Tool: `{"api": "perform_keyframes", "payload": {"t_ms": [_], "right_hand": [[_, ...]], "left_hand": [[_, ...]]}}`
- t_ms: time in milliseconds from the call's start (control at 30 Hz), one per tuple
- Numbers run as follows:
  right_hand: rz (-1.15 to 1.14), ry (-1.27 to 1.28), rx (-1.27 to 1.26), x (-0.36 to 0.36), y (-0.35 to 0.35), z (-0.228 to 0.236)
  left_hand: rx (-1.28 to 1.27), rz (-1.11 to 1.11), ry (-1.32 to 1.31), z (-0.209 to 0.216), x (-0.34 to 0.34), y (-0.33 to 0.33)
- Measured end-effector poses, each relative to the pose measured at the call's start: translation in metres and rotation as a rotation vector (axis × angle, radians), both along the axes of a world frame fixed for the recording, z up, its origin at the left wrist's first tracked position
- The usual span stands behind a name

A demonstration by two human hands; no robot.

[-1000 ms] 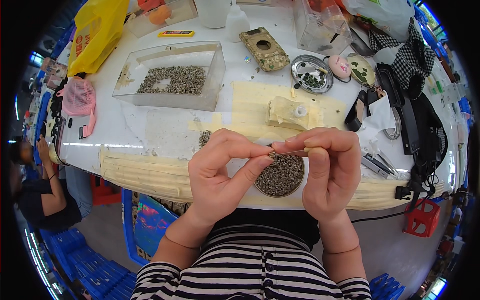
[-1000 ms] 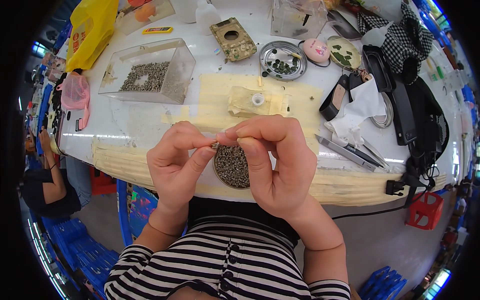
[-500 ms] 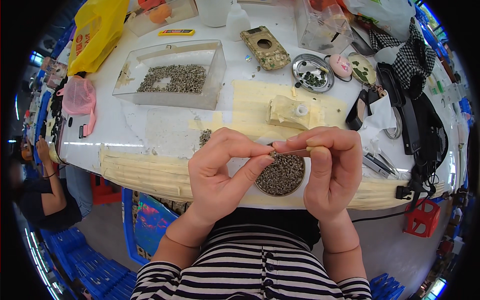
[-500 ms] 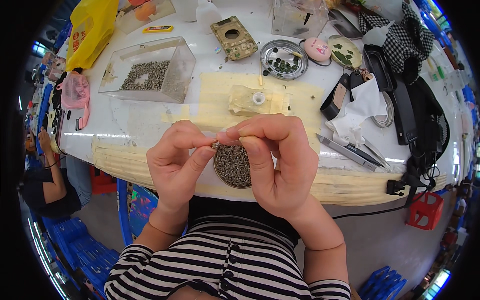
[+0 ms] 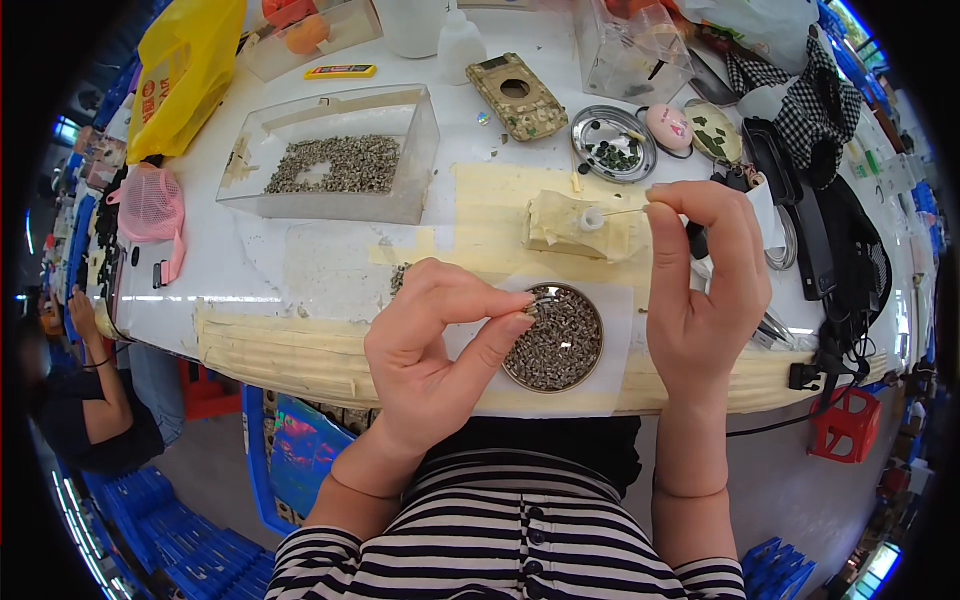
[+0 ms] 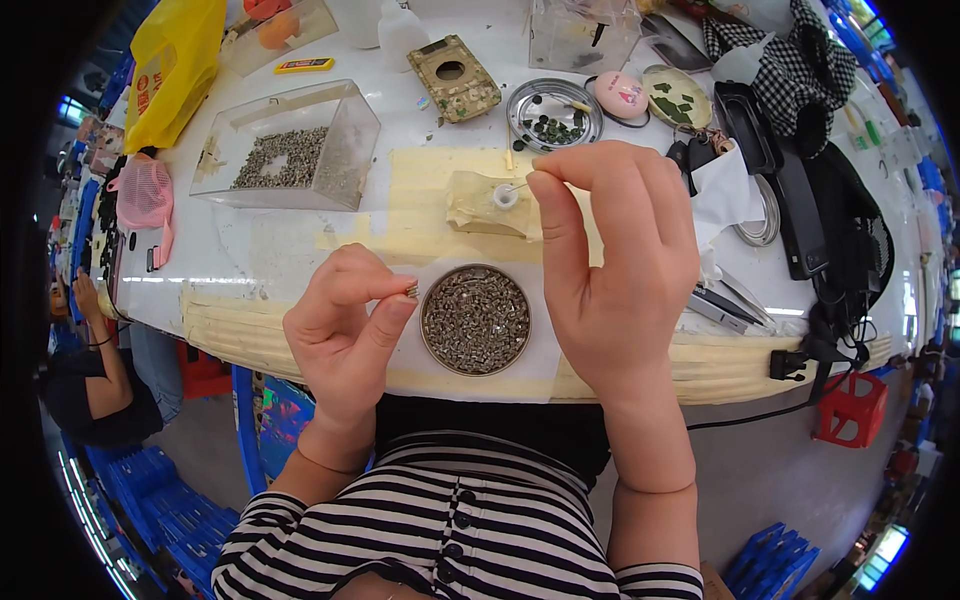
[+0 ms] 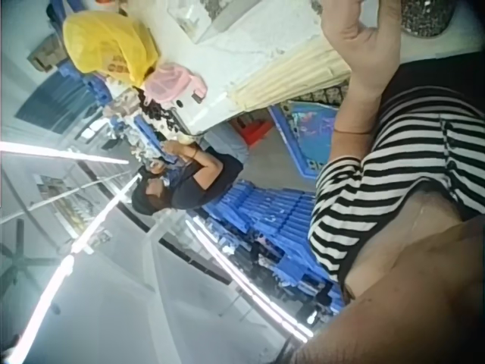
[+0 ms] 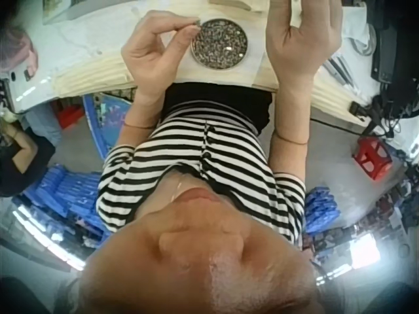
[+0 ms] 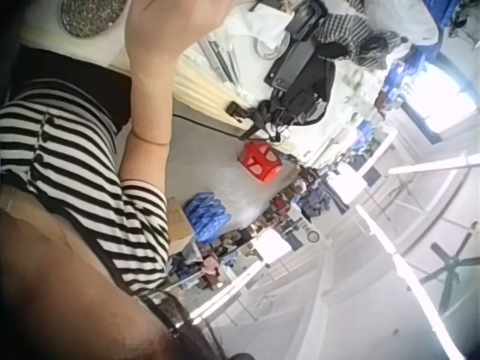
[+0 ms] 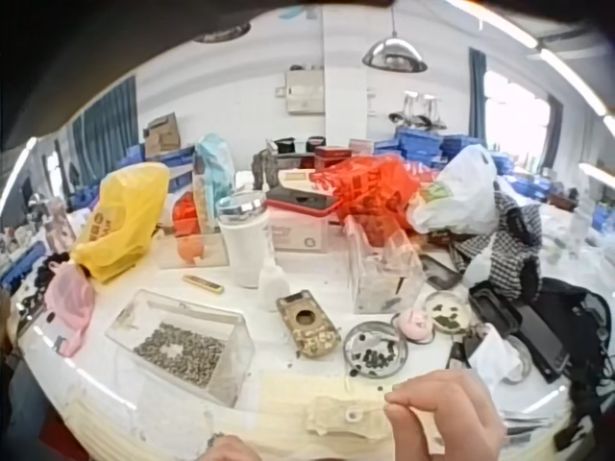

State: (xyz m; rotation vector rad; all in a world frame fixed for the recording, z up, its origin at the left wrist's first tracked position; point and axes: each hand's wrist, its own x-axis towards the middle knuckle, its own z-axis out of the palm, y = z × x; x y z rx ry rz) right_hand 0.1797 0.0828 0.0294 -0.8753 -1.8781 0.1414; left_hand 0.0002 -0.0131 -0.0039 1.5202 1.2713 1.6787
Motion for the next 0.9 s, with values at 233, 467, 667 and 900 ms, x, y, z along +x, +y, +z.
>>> {"api": "perform_keyframes", "payload": {"t_ms": [233,467,667,900], "right_hand": [[-0.036,-0.120,0.034,-0.004,-0.006,-0.007],[0.509,0.155,-0.563,-0.009,-0.040,-0.002],[0.597,0.423,-0.869,-0.011,-0.042,-0.008],[0.529,0.365,-0.688,-0.009,-0.039,-0.012]], "left_hand": [[0.097,-0.008,0.058,-0.001,-0.002,0.000],[0.227,-0.007,0.144,0.000,-0.005,0.003],[0.238,0.103,0.264,0.001,-0.002,0.001],[0.232,0.163,0.353,0.003,0.000,0.002]]}}
